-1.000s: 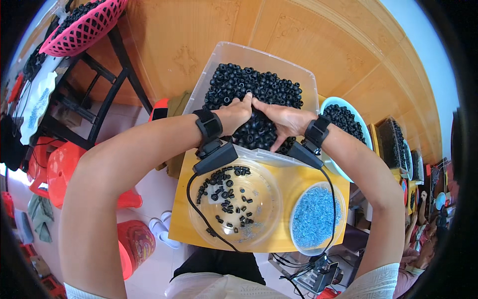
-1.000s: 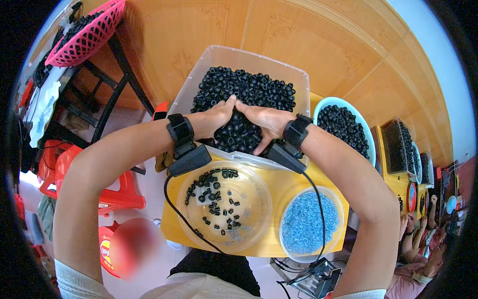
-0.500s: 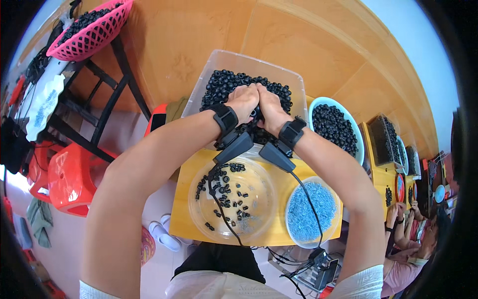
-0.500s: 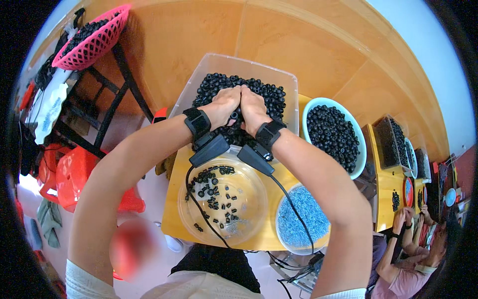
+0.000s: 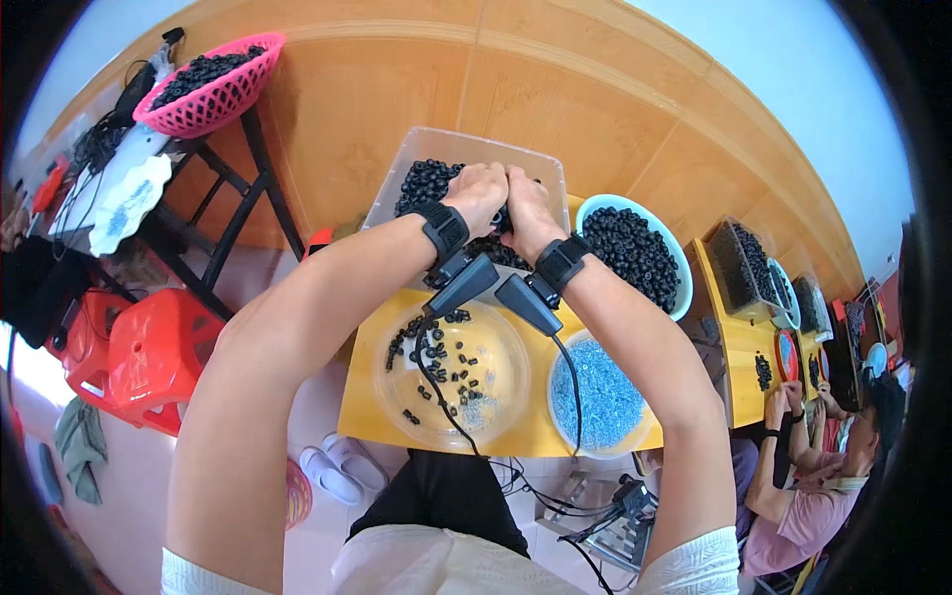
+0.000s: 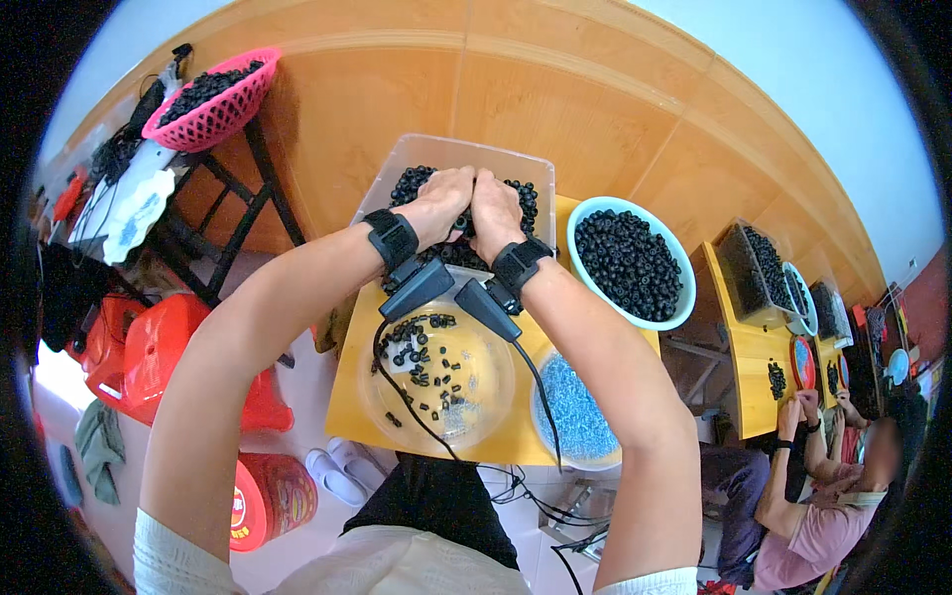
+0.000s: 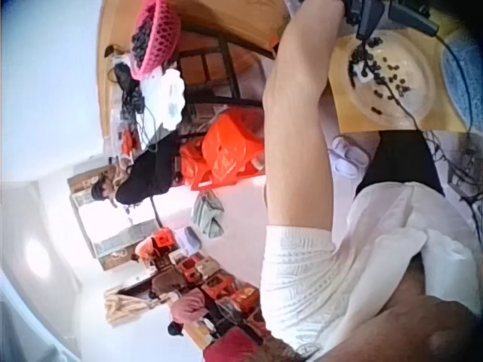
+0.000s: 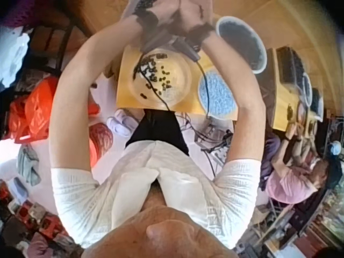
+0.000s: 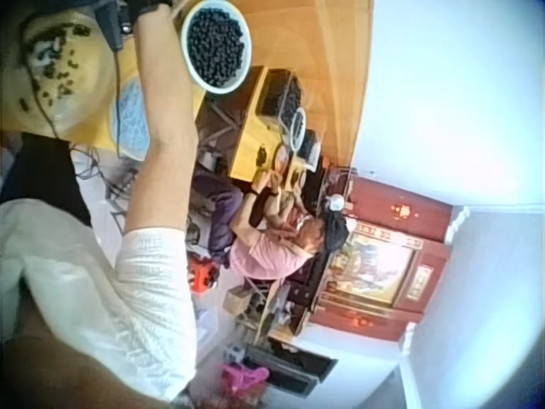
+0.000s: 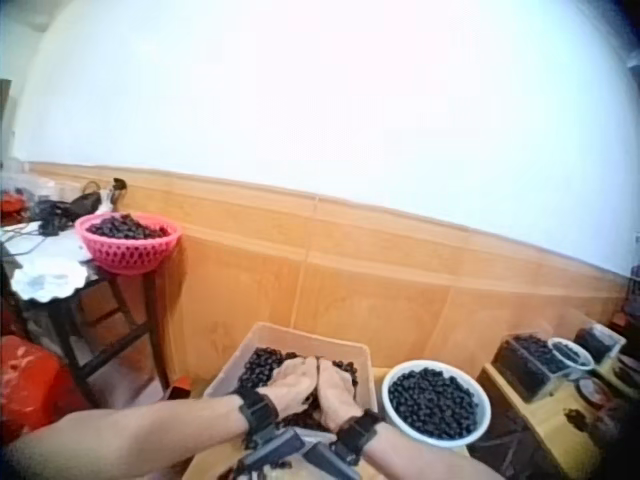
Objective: Sorting small black and blue plastic parts from containers into specialized trays.
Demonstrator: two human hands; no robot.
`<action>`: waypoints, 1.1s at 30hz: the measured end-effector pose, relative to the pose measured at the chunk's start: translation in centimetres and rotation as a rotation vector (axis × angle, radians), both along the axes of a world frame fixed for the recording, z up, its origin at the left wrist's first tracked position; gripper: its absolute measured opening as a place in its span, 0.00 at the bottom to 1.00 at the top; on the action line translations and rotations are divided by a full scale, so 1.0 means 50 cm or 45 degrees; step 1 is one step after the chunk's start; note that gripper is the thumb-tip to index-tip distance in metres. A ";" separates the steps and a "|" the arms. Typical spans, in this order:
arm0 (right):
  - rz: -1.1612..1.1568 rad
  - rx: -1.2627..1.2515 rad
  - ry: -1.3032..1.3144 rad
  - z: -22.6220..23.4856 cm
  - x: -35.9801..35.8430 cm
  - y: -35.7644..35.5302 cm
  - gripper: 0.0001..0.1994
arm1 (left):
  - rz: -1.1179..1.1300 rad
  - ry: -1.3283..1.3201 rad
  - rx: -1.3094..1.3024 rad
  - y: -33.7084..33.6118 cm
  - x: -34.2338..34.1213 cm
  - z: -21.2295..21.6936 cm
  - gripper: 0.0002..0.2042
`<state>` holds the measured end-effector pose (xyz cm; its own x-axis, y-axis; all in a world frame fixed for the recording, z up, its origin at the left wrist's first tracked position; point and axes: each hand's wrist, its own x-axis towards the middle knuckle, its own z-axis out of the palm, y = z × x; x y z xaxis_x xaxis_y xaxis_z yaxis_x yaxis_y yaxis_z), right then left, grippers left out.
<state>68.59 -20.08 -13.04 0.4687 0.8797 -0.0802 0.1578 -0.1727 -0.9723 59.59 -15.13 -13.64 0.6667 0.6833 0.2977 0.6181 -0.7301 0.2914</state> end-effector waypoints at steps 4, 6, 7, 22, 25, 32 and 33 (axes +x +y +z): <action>0.019 0.161 -0.262 -0.012 0.026 -0.035 0.19 | 0.005 0.008 -0.020 -0.055 0.009 0.034 0.28; -0.011 0.158 -0.229 0.008 0.003 -0.071 0.19 | -0.045 0.058 0.093 -0.091 -0.021 0.054 0.28; -0.033 0.077 -0.106 0.027 -0.012 -0.095 0.20 | -0.047 0.051 0.082 -0.111 -0.031 0.056 0.28; -0.071 -0.111 0.205 -0.130 -0.135 -0.225 0.25 | -0.180 -0.072 0.066 -0.233 -0.162 -0.140 0.32; 0.088 0.001 0.195 -0.192 -0.152 -0.237 0.23 | -0.123 -0.082 -0.022 -0.248 -0.183 -0.200 0.31; 0.106 -0.270 -0.241 -0.286 -0.188 -0.220 0.25 | 0.195 -0.042 -0.358 -0.256 -0.202 -0.303 0.33; 0.123 -0.251 -0.230 -0.289 -0.186 -0.213 0.25 | 0.223 -0.040 -0.342 -0.251 -0.203 -0.307 0.30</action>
